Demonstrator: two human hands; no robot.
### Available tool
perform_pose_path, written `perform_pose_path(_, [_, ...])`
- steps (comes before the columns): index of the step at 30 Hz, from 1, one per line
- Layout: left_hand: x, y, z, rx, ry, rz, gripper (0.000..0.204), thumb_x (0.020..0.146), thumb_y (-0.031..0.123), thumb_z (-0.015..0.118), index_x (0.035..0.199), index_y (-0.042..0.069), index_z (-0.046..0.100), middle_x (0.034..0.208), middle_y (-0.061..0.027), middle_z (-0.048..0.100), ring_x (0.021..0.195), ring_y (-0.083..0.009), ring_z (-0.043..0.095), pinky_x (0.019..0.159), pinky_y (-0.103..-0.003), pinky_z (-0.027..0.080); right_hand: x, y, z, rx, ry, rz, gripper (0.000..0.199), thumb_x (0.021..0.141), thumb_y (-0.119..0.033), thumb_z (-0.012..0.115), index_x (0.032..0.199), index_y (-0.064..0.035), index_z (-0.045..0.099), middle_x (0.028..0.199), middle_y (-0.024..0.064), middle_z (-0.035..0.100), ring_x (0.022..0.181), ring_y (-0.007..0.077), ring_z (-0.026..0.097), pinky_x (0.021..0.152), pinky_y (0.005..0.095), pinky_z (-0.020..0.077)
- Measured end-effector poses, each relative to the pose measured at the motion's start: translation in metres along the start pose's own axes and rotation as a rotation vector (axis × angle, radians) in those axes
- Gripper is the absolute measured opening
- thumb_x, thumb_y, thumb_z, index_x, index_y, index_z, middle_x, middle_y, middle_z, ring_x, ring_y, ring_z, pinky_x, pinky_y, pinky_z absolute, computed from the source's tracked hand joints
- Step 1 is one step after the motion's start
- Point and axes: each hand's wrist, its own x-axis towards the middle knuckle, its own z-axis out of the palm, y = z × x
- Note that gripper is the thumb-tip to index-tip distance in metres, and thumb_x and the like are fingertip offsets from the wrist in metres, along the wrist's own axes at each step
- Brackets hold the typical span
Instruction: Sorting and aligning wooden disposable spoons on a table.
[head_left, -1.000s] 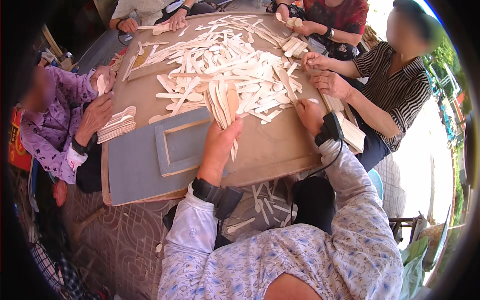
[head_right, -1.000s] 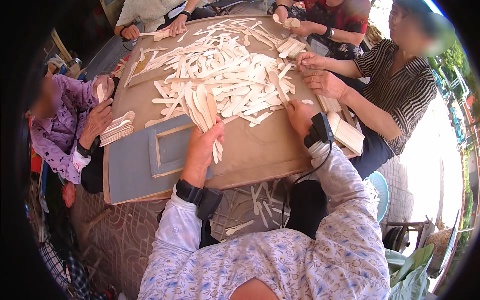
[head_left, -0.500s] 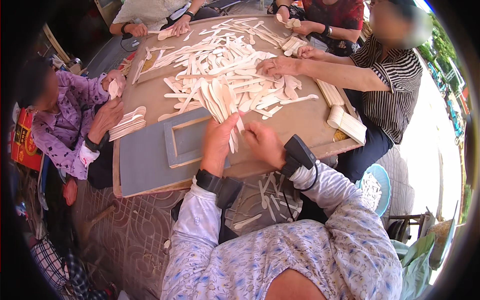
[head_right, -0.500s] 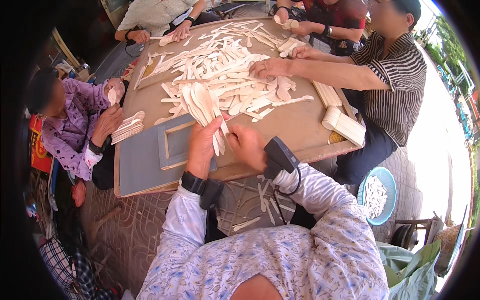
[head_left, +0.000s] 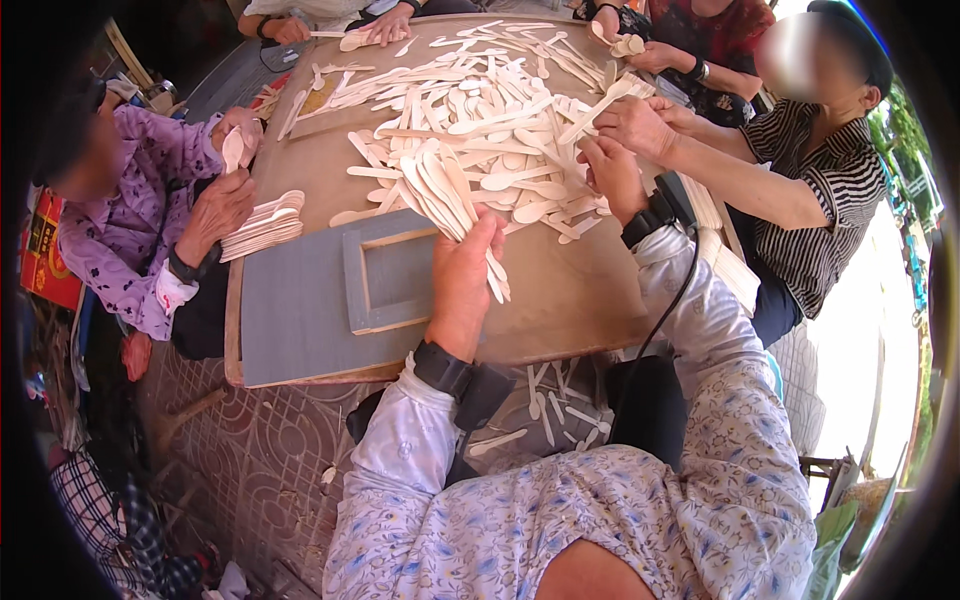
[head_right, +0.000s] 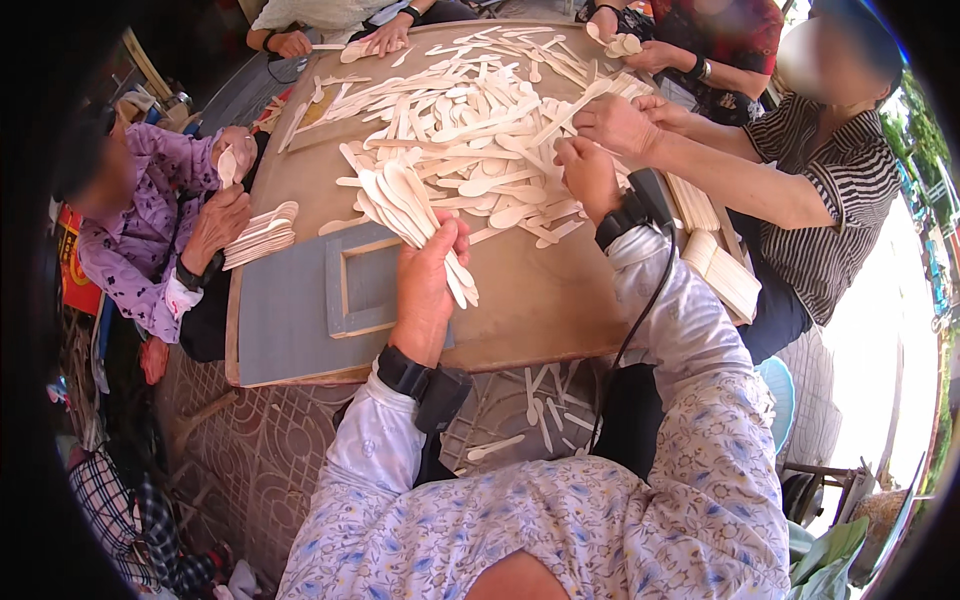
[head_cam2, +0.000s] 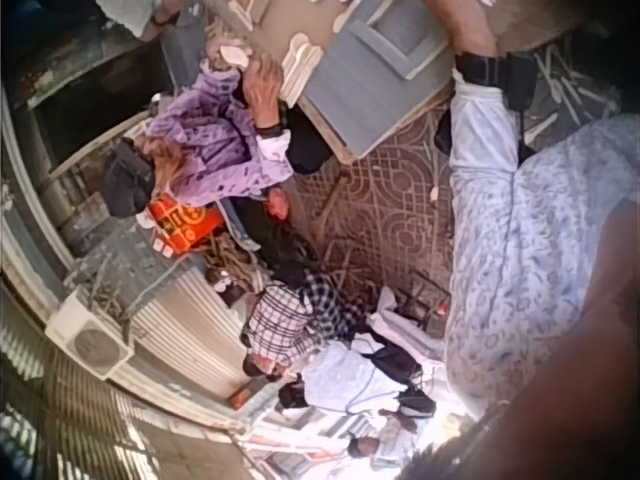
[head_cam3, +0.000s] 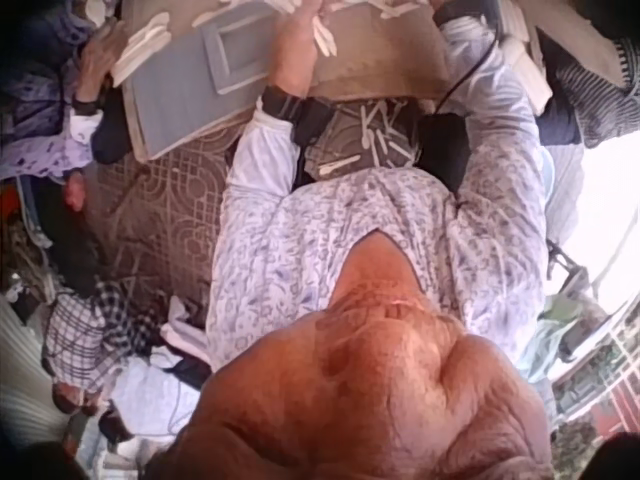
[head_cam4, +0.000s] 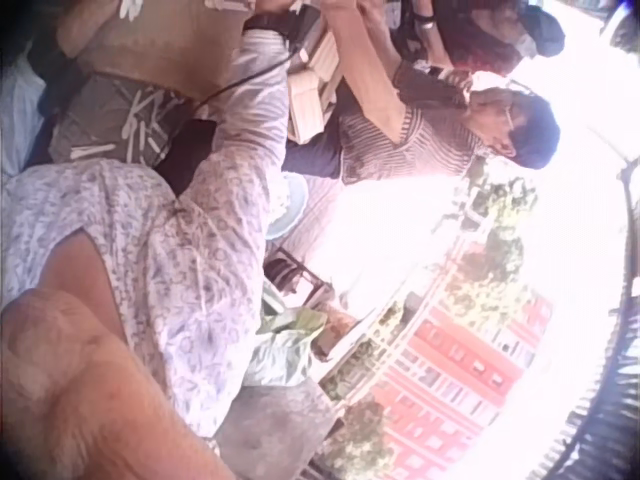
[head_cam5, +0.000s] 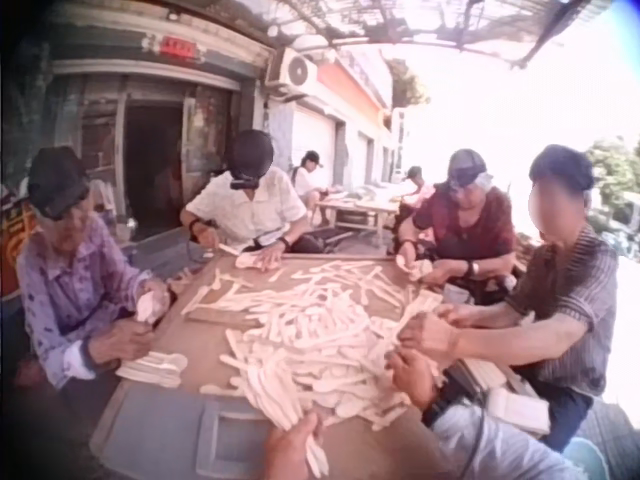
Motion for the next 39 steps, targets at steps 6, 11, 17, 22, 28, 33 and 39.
perform_pose_path(6, [0.001,-0.001,0.004,-0.067,0.060,-0.033,0.012,0.081,0.006,0.056,0.091,0.005,0.050,0.071,-0.0031,0.051,0.060,-0.0099,0.047,0.050,-0.023,0.039,0.019,0.036,0.014,-1.211,-0.184,-0.804,0.012,0.074,-0.008,0.052,0.084,-0.0061,0.059,0.085,0.0098,0.055,0.081,0.0268,0.056,0.067,0.0337,0.0462])
perform_pose_path(11, [-0.001,0.000,0.000,-0.062,0.076,-0.001,0.013,0.080,0.006,0.056,0.092,0.006,0.049,0.070,-0.0027,0.050,0.059,-0.0102,0.046,0.050,-0.024,0.039,0.019,0.023,0.020,-1.340,-0.287,-0.806,0.004,0.072,-0.005,0.053,0.075,-0.0039,0.055,0.077,0.0129,0.051,0.072,0.0292,0.058,0.063,0.0351,0.0470])
perform_pose_path(17, [-0.006,0.005,-0.001,-0.059,0.063,0.002,0.013,0.080,0.006,0.056,0.091,0.006,0.049,0.069,-0.0023,0.049,0.058,-0.0102,0.046,0.050,-0.024,0.040,0.010,0.003,0.009,-1.232,-0.533,-0.630,0.012,0.072,0.002,0.048,0.079,-0.0045,0.055,0.086,0.0118,0.049,0.076,0.0302,0.056,0.065,0.0359,0.0455])
perform_pose_path(22, [-0.003,0.003,0.002,-0.054,0.026,0.007,0.013,0.080,0.006,0.055,0.091,0.005,0.049,0.069,-0.0020,0.048,0.058,-0.0101,0.046,0.050,-0.024,0.040,0.020,0.001,-0.009,-1.229,-0.639,-0.747,0.018,0.071,0.004,0.049,0.085,-0.0063,0.056,0.103,0.0102,0.051,0.082,0.0299,0.057,0.069,0.0359,0.0458])
perform_pose_path(28, [-0.001,0.002,0.000,-0.039,0.049,-0.001,0.013,0.080,0.005,0.054,0.091,0.004,0.048,0.068,-0.0025,0.048,0.058,-0.0101,0.045,0.050,-0.024,0.040,0.029,-0.004,-0.018,-1.141,-0.675,-0.796,0.010,0.072,-0.004,0.058,0.080,-0.0066,0.052,0.100,0.0065,0.051,0.085,0.0257,0.056,0.074,0.0330,0.0461])
perform_pose_path(33, [-0.003,0.005,0.012,-0.067,0.096,-0.037,0.008,0.079,0.007,0.056,0.085,0.006,0.052,0.067,0.0003,0.048,0.055,-0.0077,0.043,0.050,-0.021,0.036,0.039,0.018,-0.028,-0.758,-0.490,-0.927,0.015,0.073,0.001,0.059,0.082,-0.0066,0.050,0.087,0.0073,0.055,0.080,0.0231,0.054,0.069,0.0297,0.0437])
perform_pose_path(39, [-0.003,0.005,0.008,0.026,0.094,-0.025,0.010,0.079,0.008,0.057,0.088,0.005,0.055,0.076,-0.0021,0.056,0.058,-0.0068,0.045,0.051,-0.019,0.036,-0.025,0.008,0.011,-0.477,-0.310,-0.677,0.008,0.079,-0.002,0.057,0.082,-0.0054,0.049,0.073,0.0042,0.053,0.068,0.0133,0.050,0.061,0.0251,0.0413])
